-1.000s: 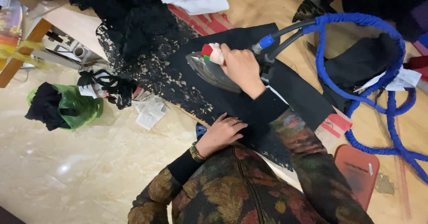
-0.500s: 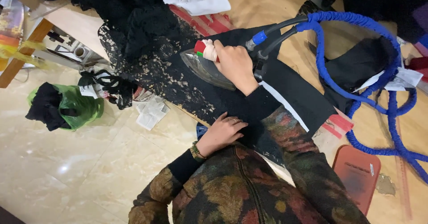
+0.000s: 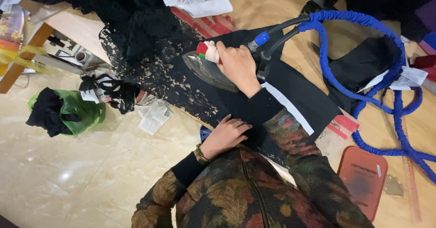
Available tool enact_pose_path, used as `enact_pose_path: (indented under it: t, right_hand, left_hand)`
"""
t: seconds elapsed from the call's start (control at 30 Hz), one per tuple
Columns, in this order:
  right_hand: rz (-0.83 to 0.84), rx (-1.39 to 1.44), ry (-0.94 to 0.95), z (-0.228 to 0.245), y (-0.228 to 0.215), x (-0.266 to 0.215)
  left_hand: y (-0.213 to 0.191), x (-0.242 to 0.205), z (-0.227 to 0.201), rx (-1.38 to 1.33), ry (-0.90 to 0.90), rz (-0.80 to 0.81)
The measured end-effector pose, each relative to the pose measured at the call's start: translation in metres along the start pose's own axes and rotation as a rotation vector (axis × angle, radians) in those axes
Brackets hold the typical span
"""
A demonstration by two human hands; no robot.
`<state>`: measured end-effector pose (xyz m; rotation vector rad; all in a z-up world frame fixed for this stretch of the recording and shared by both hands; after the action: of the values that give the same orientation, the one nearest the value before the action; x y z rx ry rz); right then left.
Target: The person irons a piece of black lace fabric with a white paper template on top using a steam iron. They then use scissors to cut the black fabric along the curved edge of the white template.
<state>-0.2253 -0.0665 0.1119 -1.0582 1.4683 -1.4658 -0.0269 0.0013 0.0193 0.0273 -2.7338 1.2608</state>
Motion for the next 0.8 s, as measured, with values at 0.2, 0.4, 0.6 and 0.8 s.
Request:
enact_pose_path:
  t: [0.2, 0.4, 0.6, 0.8]
  right_hand:
    - [0.027, 0.011, 0.011, -0.001, 0.003, 0.001]
    - [0.022, -0.014, 0.013, 0.000, 0.001, 0.000]
    - [0.020, -0.018, 0.010, -0.001, 0.001, 0.000]
    - [0.016, -0.017, 0.011, -0.001, 0.003, 0.001]
  left_hand:
    - [-0.004, 0.000, -0.001, 0.021, -0.002, 0.035]
    - [-0.009, 0.002, -0.002, -0.019, -0.006, 0.076]
    - [-0.004, 0.002, 0.000, -0.018, 0.003, 0.063]
    - [0.001, 0.002, 0.002, -0.011, 0.008, 0.045]
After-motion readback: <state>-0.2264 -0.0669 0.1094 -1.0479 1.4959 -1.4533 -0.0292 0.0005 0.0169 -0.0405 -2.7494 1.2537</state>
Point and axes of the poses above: each hand's wrist, its own x-axis towards the middle knuckle, its own y-axis out of the palm, z = x × y, the point moved 1 cm from there along x, towards the middle knuckle, and after that the axes turned 4 degrees about -y, right-handed, at the moved point
